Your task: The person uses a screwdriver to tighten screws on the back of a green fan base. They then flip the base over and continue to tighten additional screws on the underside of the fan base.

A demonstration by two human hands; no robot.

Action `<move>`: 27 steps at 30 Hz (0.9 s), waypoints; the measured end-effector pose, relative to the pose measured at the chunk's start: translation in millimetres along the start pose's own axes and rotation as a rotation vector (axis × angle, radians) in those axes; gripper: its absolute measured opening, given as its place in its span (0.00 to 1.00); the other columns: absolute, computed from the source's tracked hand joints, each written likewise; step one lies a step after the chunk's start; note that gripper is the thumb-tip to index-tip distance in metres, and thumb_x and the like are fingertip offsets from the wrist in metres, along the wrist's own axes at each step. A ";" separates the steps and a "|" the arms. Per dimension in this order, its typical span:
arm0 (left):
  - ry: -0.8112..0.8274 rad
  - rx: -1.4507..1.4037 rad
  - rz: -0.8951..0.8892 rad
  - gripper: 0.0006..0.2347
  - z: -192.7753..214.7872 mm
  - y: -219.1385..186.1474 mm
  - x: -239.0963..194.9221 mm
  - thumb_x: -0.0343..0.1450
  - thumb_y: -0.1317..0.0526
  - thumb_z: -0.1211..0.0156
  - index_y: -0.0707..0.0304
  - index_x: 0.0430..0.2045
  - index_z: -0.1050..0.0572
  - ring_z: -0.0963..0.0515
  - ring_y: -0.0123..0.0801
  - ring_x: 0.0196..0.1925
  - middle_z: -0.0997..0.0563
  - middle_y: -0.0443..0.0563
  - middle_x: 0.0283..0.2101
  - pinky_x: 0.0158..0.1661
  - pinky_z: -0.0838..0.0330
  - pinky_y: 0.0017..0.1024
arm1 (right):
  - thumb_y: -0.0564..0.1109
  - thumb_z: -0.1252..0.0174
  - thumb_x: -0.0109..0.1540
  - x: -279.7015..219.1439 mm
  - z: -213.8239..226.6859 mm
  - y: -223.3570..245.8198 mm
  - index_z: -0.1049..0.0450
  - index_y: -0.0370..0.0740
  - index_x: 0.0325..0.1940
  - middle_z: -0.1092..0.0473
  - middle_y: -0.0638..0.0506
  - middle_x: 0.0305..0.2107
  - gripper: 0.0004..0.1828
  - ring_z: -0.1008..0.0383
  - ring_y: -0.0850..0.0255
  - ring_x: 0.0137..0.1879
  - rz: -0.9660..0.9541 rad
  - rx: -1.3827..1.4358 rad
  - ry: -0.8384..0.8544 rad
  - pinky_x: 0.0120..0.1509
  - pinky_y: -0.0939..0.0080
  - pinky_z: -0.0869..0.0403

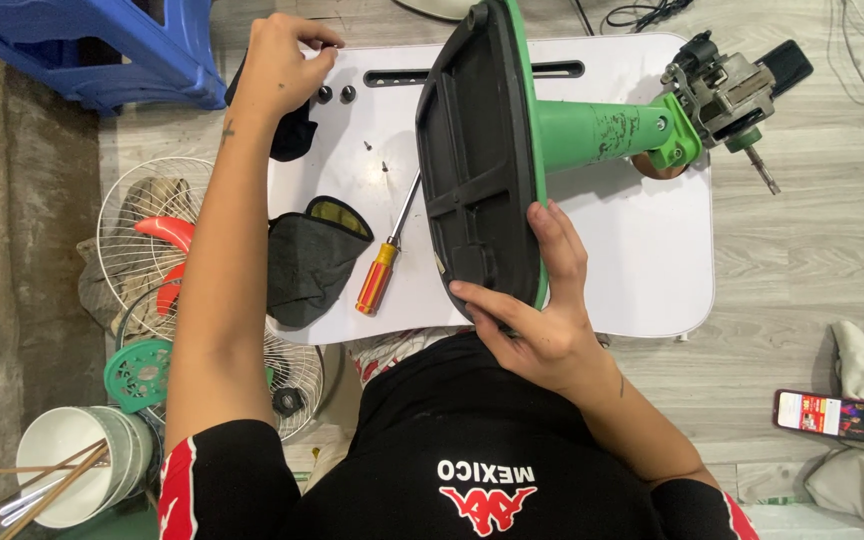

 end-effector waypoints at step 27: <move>-0.060 0.203 0.045 0.08 16.3 -6.1 -21.7 0.69 0.65 0.28 0.59 0.40 0.13 0.21 0.32 0.31 0.12 0.45 0.38 0.46 0.39 0.38 | 0.38 0.28 0.55 -2.8 -3.1 -2.6 0.16 0.48 0.51 0.60 0.38 0.75 0.20 0.57 0.36 0.82 -0.016 0.034 -0.003 0.87 0.37 0.47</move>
Point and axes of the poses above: each hand's wrist, its own x-axis towards the middle knuckle, its own z-axis out of the back of the hand, y = z × x, the point moved 2 cm from there along x, towards the middle knuckle
